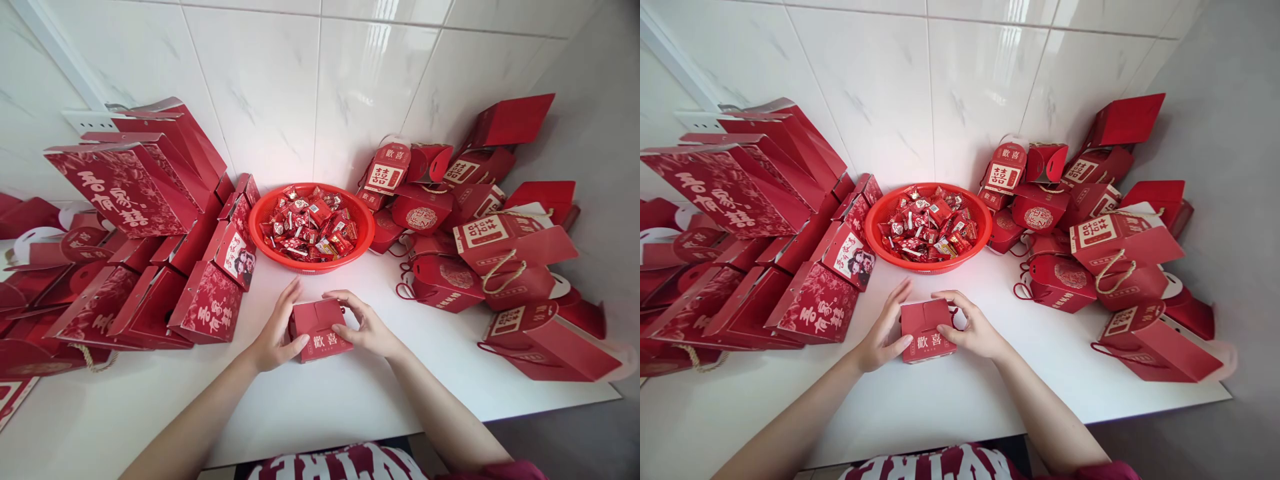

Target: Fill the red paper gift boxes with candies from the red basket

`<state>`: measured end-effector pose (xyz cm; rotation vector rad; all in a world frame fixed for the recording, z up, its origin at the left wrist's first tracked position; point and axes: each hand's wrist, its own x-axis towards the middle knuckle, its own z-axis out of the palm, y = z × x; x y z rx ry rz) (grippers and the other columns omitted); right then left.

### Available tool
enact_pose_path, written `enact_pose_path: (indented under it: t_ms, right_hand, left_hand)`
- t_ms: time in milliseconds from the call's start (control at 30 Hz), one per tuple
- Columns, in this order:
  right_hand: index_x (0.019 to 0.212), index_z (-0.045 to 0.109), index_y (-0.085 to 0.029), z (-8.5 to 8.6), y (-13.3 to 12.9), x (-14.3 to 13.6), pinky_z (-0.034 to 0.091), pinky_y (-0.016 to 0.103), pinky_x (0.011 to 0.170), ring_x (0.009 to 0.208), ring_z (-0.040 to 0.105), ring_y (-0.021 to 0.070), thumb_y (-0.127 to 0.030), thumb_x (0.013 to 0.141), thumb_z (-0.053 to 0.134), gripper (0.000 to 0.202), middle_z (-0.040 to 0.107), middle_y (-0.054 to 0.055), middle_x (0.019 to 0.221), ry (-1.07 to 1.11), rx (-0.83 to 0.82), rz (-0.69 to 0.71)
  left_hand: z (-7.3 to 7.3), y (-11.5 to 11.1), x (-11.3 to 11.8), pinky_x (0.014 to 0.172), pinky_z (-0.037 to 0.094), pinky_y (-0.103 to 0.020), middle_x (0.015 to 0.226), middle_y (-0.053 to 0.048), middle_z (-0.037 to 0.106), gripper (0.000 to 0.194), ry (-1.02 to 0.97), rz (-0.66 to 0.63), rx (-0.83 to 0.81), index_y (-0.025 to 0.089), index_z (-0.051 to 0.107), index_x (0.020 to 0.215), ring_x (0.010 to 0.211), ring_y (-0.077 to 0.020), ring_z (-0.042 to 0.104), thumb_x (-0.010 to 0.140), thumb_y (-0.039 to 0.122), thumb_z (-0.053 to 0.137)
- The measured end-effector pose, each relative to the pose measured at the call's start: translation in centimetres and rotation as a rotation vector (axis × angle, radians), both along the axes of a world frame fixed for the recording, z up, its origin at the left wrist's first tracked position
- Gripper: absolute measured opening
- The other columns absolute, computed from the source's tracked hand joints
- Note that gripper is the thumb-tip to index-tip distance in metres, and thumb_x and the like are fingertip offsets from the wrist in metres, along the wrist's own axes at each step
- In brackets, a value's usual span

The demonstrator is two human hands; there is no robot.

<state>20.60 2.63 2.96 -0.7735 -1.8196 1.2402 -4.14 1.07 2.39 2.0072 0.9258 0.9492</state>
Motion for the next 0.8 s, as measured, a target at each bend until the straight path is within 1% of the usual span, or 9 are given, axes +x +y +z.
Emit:
enact_pose_path:
  t_ms: [100,167,233,333,400,500,567,667,800]
  right_hand:
    - [0.125,0.064,-0.028,0.5,0.1,0.3,0.039,0.045,0.111,0.129,0.05,0.026,-0.033,0.094,0.063,0.032,0.054,0.009,0.136,-0.051,0.076,0.038]
    - [0.126,0.065,-0.029,0.7,0.2,0.5,0.039,0.047,0.112,0.132,0.049,0.0269,-0.037,0.095,0.062,0.032,0.052,0.009,0.14,-0.099,0.086,0.066]
    - [0.131,0.063,-0.031,0.8,0.3,0.8,0.037,0.05,0.114,0.137,0.044,0.0286,-0.04,0.095,0.061,0.037,0.049,0.008,0.146,-0.148,0.081,0.087]
    - [0.137,0.059,-0.033,0.7,0.0,1.2,0.033,0.053,0.116,0.142,0.038,0.0305,-0.041,0.097,0.059,0.041,0.04,0.007,0.154,-0.221,0.085,0.074]
    - [0.139,0.057,-0.033,0.7,-0.2,1.4,0.032,0.053,0.117,0.143,0.035,0.0307,-0.04,0.099,0.055,0.041,0.034,0.006,0.158,-0.262,0.098,0.065]
    - [0.139,0.057,-0.032,0.6,-0.6,1.3,0.032,0.051,0.117,0.144,0.034,0.0301,-0.036,0.1,0.051,0.039,0.029,0.005,0.16,-0.279,0.106,0.082]
    - [0.135,0.058,-0.03,0.6,-0.9,1.1,0.034,0.05,0.116,0.143,0.036,0.0295,-0.034,0.099,0.053,0.036,0.033,0.006,0.158,-0.262,0.096,0.072]
    - [0.131,0.055,-0.03,0.9,-1.5,0.8,0.038,0.05,0.114,0.14,0.04,0.0288,-0.033,0.098,0.055,0.033,0.04,0.008,0.153,-0.246,0.097,0.03]
    - [0.141,0.044,-0.033,1.5,-1.8,1.5,0.044,0.047,0.109,0.135,0.047,0.0281,-0.038,0.099,0.053,0.043,0.046,0.008,0.148,-0.401,0.153,0.066]
  left_hand:
    - [0.6,0.3,-0.4,0.12,0.026,-0.059,0.162,-0.01,0.023,0.06,0.109,-0.03,0.142,0.024,0.04,0.148,0.151,-0.0351,0.019,0.09,0.032,0.054]
    - [1.3,0.3,-0.6,0.12,0.027,-0.06,0.161,-0.008,0.029,0.053,0.206,-0.058,0.26,0.026,0.047,0.144,0.15,-0.0347,0.022,0.091,0.028,0.051]
    - [2.2,-0.1,-0.5,0.12,0.026,-0.059,0.161,-0.008,0.03,0.054,0.336,-0.071,0.327,0.026,0.043,0.148,0.15,-0.0338,0.025,0.093,0.025,0.048]
    - [3.7,-1.6,0.5,0.12,0.026,-0.059,0.16,-0.014,0.03,0.068,0.53,-0.047,0.326,0.019,0.029,0.154,0.148,-0.0355,0.028,0.094,0.041,0.054]
    - [4.3,-2.9,1.6,0.119,0.028,-0.058,0.159,-0.018,0.03,0.079,0.623,0.008,0.309,0.013,0.025,0.155,0.148,-0.0371,0.028,0.092,0.051,0.055]
    - [4.5,-4.5,3.1,0.116,0.033,-0.057,0.158,-0.022,0.031,0.08,0.689,0.133,0.282,0.01,0.024,0.155,0.147,-0.0382,0.031,0.093,0.05,0.054]
    - [4.4,-5.2,3.7,0.114,0.036,-0.057,0.158,-0.022,0.031,0.08,0.694,0.173,0.278,0.011,0.023,0.155,0.145,-0.0399,0.033,0.093,0.05,0.055]
    - [4.3,-5.9,3.9,0.111,0.038,-0.058,0.161,-0.019,0.026,0.076,0.707,0.172,0.293,0.02,0.022,0.157,0.146,-0.0416,0.03,0.094,0.046,0.056]
    - [4.8,-6.8,3.8,0.107,0.041,-0.062,0.162,-0.021,0.02,0.07,0.766,0.158,0.284,0.026,0.029,0.154,0.146,-0.0445,0.027,0.093,0.043,0.058]
